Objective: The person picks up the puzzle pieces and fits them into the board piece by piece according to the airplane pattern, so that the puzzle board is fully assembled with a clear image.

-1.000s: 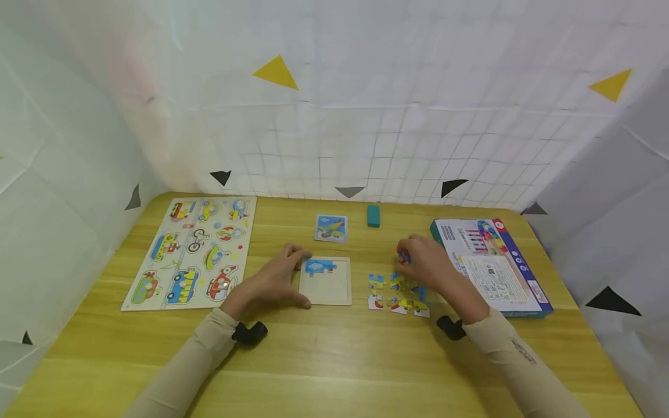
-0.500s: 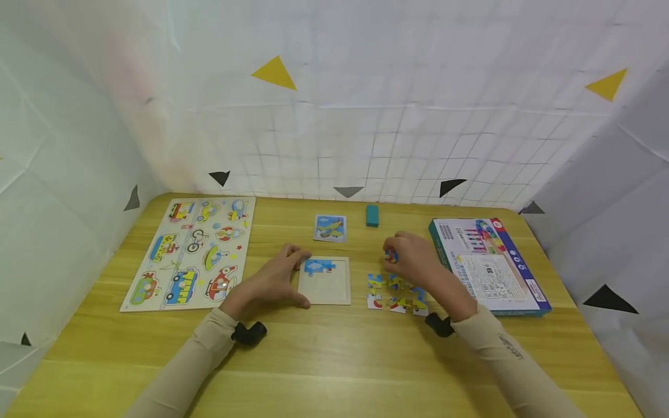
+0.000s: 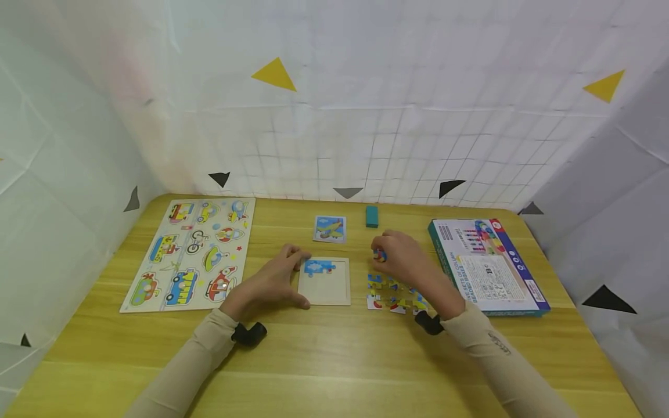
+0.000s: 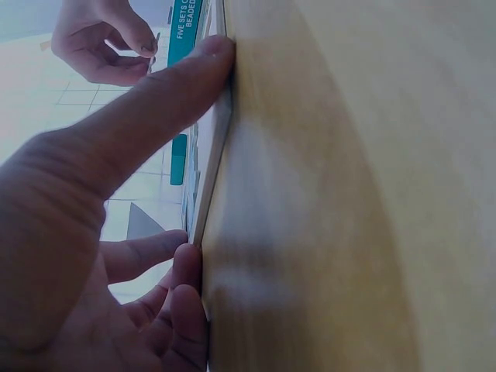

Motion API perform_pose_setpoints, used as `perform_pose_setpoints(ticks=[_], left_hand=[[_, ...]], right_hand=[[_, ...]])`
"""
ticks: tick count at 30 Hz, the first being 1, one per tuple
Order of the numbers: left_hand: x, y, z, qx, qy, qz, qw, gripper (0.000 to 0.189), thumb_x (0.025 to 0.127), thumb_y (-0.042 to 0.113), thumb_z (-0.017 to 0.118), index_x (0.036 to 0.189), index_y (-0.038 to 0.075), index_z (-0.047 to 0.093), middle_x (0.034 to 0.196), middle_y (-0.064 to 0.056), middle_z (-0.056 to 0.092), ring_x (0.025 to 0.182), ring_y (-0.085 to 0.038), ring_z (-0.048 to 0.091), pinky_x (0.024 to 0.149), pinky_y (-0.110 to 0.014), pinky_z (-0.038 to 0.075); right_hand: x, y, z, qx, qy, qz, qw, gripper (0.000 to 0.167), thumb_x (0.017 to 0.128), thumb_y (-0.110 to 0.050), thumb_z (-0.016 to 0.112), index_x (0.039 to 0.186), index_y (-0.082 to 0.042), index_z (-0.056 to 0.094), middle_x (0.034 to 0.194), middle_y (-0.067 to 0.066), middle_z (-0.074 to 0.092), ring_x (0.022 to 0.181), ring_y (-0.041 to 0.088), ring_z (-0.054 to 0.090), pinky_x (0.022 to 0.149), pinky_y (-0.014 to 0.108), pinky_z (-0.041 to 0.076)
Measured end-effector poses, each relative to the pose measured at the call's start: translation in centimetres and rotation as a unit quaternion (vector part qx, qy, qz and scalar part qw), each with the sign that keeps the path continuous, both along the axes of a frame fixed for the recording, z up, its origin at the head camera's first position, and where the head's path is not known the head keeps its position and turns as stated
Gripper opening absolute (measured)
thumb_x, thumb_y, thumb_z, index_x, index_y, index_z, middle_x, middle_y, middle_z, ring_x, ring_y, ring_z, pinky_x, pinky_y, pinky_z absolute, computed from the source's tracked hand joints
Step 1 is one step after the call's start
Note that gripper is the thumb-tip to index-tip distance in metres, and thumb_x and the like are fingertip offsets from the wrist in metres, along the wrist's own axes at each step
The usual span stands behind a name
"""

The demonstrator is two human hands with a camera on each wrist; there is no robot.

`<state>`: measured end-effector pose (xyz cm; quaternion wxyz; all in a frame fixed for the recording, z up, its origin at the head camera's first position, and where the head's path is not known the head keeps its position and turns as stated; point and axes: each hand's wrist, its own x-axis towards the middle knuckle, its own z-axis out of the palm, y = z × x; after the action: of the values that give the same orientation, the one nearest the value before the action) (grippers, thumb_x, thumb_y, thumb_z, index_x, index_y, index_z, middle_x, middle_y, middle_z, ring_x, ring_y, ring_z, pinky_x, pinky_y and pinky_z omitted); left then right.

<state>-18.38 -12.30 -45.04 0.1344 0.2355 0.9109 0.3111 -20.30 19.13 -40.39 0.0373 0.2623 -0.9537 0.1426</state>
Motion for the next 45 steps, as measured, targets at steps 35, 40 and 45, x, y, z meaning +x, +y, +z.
perform_pose_setpoints(ticks=[35,40,45], left_hand=[[-0.1,0.0,-0.1,-0.007,0.004,-0.004,1.0000,0.108,0.063,0.046,0.094,0.152,0.014,0.041,0.147,-0.009,0.034,0.121,-0.024,0.049,0.103,-0.040,0.042],[-0.1,0.0,-0.1,-0.006,-0.002,-0.002,1.0000,0.109,0.064,0.046,0.094,0.153,0.014,0.039,0.149,-0.009,0.032,0.123,-0.024,0.048,0.104,-0.041,0.041],[-0.1,0.0,-0.2,-0.008,-0.003,0.001,1.0000,0.108,0.065,0.047,0.093,0.153,0.015,0.039,0.149,-0.008,0.032,0.123,-0.023,0.047,0.104,-0.040,0.041]], right_hand=[[0.0,-3.8,-0.1,-0.002,-0.012,0.041,0.9991,0.023,0.082,-0.021,0.082,0.099,-0.006,0.075,0.090,0.005,0.063,0.072,0.015,0.054,0.064,0.033,0.050],[-0.1,-4.1,-0.5,-0.009,-0.008,0.048,0.9988,0.022,0.082,-0.020,0.082,0.098,-0.006,0.075,0.089,0.004,0.062,0.072,0.014,0.053,0.062,0.031,0.048],[-0.2,-4.5,-0.8,-0.016,0.008,0.063,0.9978,0.020,0.081,-0.016,0.083,0.095,-0.005,0.075,0.087,0.004,0.062,0.070,0.013,0.053,0.061,0.032,0.048]])
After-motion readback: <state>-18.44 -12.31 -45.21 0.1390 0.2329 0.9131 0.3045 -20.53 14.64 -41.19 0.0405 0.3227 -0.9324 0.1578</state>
